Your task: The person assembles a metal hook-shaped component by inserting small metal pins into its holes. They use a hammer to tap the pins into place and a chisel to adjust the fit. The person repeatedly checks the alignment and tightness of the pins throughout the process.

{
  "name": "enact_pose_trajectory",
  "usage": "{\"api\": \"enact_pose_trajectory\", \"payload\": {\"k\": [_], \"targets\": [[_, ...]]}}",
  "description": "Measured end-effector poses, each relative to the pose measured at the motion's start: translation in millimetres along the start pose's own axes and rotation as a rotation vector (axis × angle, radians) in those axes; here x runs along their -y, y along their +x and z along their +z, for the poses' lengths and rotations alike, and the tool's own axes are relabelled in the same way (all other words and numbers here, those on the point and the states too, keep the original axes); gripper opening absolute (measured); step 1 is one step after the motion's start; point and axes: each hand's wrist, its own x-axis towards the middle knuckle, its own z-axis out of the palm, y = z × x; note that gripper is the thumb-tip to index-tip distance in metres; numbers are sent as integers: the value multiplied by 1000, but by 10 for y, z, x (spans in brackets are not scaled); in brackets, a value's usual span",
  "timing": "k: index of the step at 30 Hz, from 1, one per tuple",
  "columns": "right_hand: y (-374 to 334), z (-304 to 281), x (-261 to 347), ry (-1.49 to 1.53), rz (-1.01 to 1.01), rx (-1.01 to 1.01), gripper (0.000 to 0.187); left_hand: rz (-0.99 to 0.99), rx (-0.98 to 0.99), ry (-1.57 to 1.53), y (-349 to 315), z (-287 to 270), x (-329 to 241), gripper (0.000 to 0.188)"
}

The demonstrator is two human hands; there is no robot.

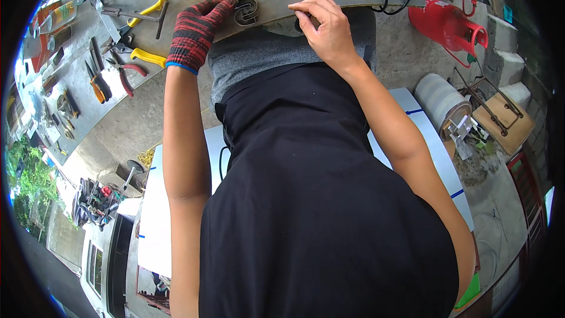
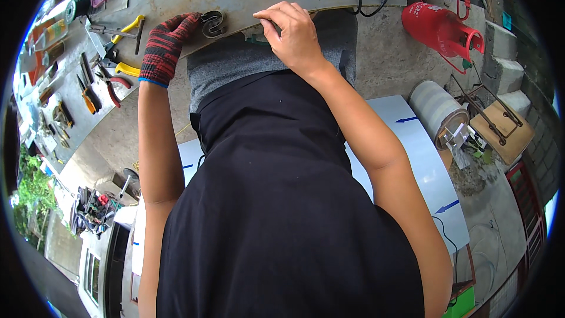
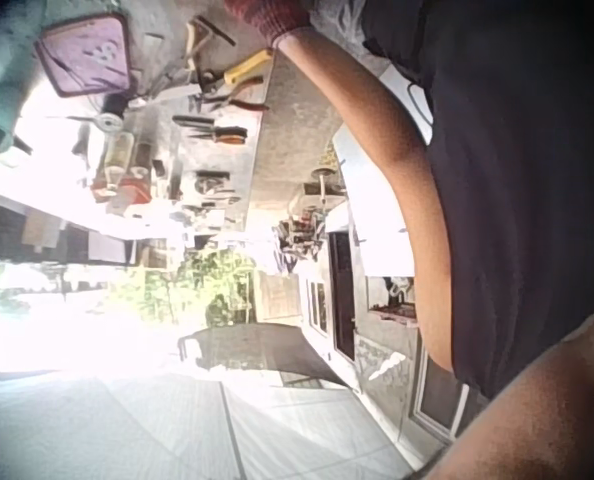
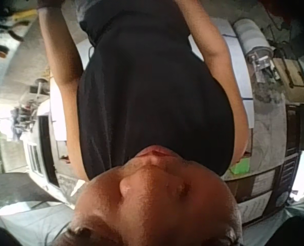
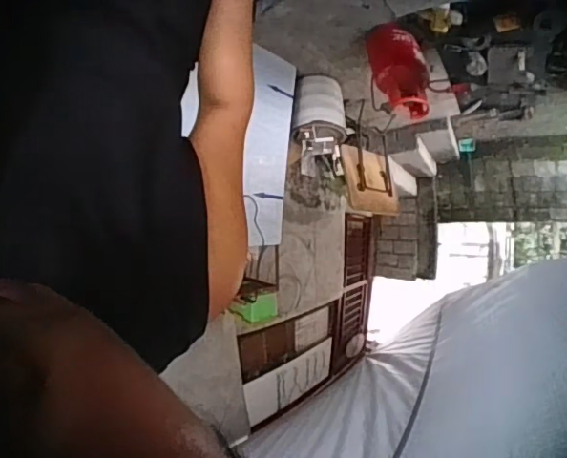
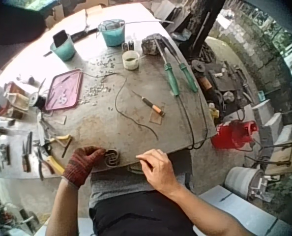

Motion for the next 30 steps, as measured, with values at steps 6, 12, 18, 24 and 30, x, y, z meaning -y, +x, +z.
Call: {"api": "enact_pose_trajectory", "payload": {"k": [6,12,18,24,30], "targets": [[-15,8,13,-14,3,1,16,-18,7,20,44,-18,17,47],[-49,0,59,15,38,17,17,-64,42,24,62,-27,4,45],[-74,-12,115,9,18,24,18,-84,31,18,47,-13,-40,49],[-85,-12,124,-6,-24,17,18,-77,30,0,26,-14,-56,50],[-72,-27,108,-20,-45,21,19,-84,22,-4,77,-23,-11,48]]}}
